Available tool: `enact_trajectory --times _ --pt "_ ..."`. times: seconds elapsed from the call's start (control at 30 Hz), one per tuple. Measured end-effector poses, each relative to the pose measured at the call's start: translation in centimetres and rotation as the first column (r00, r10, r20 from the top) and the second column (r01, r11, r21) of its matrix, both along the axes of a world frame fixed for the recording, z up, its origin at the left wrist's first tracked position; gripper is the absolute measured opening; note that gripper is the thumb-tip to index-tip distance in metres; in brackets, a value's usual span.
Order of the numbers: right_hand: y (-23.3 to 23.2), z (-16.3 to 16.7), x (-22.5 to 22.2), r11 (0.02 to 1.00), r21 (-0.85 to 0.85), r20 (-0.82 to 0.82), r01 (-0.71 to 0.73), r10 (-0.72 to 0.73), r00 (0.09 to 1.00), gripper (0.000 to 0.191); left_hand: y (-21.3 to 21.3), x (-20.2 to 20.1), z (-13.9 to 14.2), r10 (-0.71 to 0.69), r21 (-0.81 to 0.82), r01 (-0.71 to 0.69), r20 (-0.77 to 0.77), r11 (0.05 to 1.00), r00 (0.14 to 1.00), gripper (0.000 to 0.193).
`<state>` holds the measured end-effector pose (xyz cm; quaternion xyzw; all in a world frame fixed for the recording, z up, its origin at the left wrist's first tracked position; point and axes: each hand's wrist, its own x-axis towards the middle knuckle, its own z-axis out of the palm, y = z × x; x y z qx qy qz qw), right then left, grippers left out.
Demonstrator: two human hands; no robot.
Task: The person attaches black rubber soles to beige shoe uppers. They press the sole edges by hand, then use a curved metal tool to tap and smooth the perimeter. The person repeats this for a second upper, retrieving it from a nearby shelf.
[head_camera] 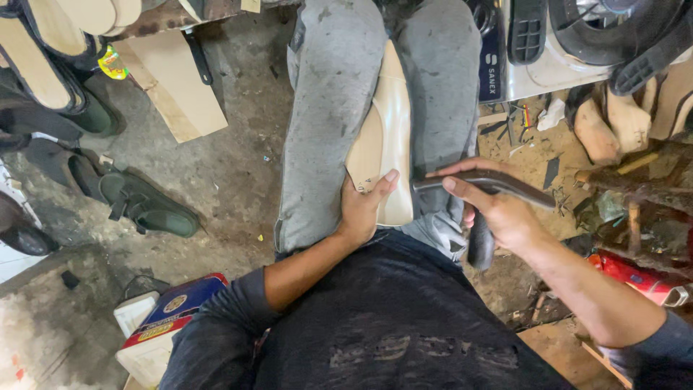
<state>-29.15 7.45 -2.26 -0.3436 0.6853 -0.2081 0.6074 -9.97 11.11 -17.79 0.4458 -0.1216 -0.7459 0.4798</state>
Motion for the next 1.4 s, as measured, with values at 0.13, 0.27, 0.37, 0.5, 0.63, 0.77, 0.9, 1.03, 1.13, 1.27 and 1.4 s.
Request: enact_trajectory --times 0.13,0.27,0.37,0.5,0.63,0.77,0.9,1.03,1.13,1.27,1.4 --pt "-1.7 0.0 -0.3 0.990 -0.009 -0.049 -0.137 0.137 0.989 0.028 0.2 0.0 0.5 -0.022 0.000 0.022 0.002 1.000 1.000 0.049" --pt "0.2 -1.0 1.6 0.978 -0.073 0.089 0.194 -0.187 0.978 0.028 0.1 0.1 0.3 -0.007 0.008 0.006 0.010 1.000 1.000 0.049" --pt "1.1 -2.0 2.7 0.938 -0.153 0.080 0.311 -0.302 0.950 0.026 0.2 0.3 0.0 0.014 0.050 -0.012 -0.040 0.999 0.999 0.051" --pt "0.6 -2.2 3.0 0.903 -0.200 0.108 0.379 -0.365 0.925 0.024 0.5 0.2 -0.1 -0.011 0.020 0.011 -0.035 1.000 0.999 0.045" --pt "-1.5 -2.1 3.2 0.859 -0.233 0.212 0.456 -0.413 0.886 0.025 0.6 0.0 0.3 -0.012 0.031 0.013 -0.024 0.999 1.000 0.047" --pt "-3.1 -1.7 3.2 0.863 -0.249 0.185 0.440 -0.404 0.896 0.024 0.5 0.2 0.8 -0.043 0.040 0.043 -0.007 0.998 0.999 0.044" --pt "-4.9 -0.9 3.0 0.893 -0.295 0.107 0.340 -0.323 0.940 0.022 0.7 0.3 1.0 -0.051 0.038 0.050 0.018 0.998 0.999 0.045" --pt "-6.6 0.3 3.1 0.925 -0.316 0.006 0.212 -0.221 0.975 0.020 1.0 0.3 1.1 -0.059 0.068 0.060 -0.008 0.996 0.998 0.046" --pt "-8.1 1.0 2.8 0.944 -0.321 -0.067 0.072 -0.099 0.993 0.018 1.1 0.3 1.2 -0.067 0.082 0.068 -0.014 0.994 0.998 0.047" --pt "-10.5 1.5 2.3 0.965 -0.254 -0.119 -0.059 0.029 0.992 0.017 1.2 0.5 1.2 -0.087 0.097 0.085 0.021 0.992 0.996 0.046" --pt "-14.4 1.6 2.1 0.927 -0.167 -0.244 -0.335 0.290 0.925 0.017 1.7 0.3 0.5 -0.093 0.062 0.090 0.056 0.994 0.994 0.045"
